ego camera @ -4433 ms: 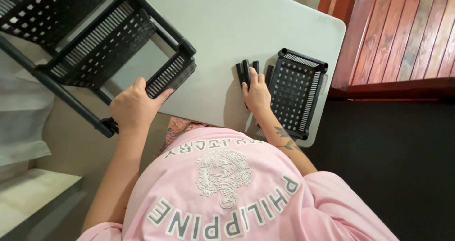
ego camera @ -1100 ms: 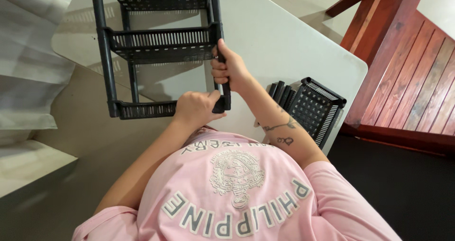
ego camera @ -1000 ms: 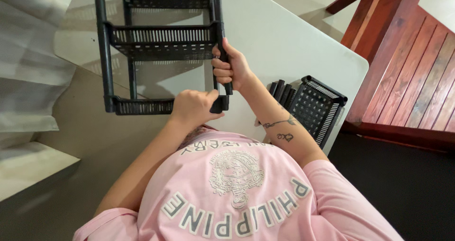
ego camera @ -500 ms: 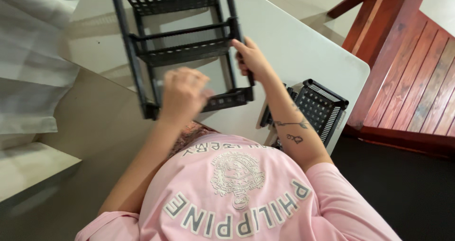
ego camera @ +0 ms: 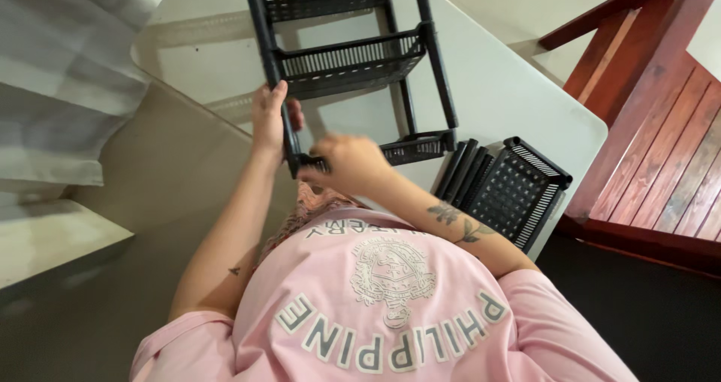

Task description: The person disassembles a black plastic shelving unit on a white table, removing the vertical support rods from the basket trays one by one. The person then stacks the trays and sets the rods aside on the table.

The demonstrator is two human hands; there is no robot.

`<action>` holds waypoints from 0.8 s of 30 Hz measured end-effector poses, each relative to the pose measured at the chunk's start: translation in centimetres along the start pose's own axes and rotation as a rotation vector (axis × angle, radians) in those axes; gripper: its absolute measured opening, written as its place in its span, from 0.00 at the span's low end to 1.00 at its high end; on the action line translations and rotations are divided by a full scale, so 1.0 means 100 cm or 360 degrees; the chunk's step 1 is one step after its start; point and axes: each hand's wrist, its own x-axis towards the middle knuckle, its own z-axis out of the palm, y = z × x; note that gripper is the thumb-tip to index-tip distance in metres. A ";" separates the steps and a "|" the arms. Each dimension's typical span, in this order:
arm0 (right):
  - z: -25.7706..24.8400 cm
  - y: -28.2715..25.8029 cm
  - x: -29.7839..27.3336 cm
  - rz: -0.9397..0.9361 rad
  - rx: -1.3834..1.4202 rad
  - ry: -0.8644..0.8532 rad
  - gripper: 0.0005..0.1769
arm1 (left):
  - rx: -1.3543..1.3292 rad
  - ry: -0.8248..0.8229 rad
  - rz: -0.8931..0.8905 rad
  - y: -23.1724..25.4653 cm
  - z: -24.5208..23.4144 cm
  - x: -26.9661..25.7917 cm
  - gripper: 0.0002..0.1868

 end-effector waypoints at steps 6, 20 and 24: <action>-0.003 -0.028 0.007 0.0176 -0.0214 -0.0363 0.34 | -0.0697 -0.0575 -0.0667 -0.017 -0.014 0.000 0.17; 0.033 -0.011 -0.005 -0.0053 -0.0323 0.0050 0.34 | -0.0431 -0.0678 -0.1011 0.010 -0.005 -0.004 0.26; 0.040 -0.015 -0.005 0.0000 -0.0377 -0.0062 0.35 | -0.0270 -0.0471 -0.0982 0.009 -0.006 -0.011 0.24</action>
